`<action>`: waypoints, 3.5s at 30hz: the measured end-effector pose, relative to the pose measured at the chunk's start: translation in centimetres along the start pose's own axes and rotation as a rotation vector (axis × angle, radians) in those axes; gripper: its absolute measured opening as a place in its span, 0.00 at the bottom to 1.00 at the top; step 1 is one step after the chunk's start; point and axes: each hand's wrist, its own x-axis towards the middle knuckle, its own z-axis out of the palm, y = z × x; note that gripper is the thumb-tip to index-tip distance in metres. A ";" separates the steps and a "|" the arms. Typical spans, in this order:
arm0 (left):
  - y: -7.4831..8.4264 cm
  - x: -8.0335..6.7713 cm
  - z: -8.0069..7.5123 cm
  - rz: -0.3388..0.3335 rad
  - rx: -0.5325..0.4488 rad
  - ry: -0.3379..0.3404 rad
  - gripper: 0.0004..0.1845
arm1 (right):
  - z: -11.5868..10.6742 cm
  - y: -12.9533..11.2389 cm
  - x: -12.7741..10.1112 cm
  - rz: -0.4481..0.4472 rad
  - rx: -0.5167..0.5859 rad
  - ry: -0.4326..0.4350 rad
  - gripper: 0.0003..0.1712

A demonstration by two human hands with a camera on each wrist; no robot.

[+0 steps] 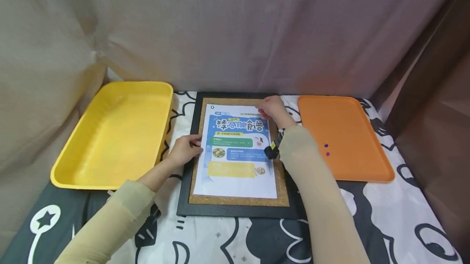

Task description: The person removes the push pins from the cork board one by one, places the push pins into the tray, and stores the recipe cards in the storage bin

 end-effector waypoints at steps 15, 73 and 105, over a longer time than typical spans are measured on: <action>-0.3 -0.3 0.2 0.023 -0.004 0.010 0.27 | 8.2 -3.9 1.4 0.016 0.147 -0.085 0.16; -0.5 0.1 0.1 0.026 0.004 0.026 0.26 | 12.3 -3.9 3.1 -0.028 0.216 -0.147 0.13; -0.9 2.2 -0.5 0.016 -0.004 0.033 0.27 | 5.9 -1.5 1.2 0.081 0.293 -0.238 0.18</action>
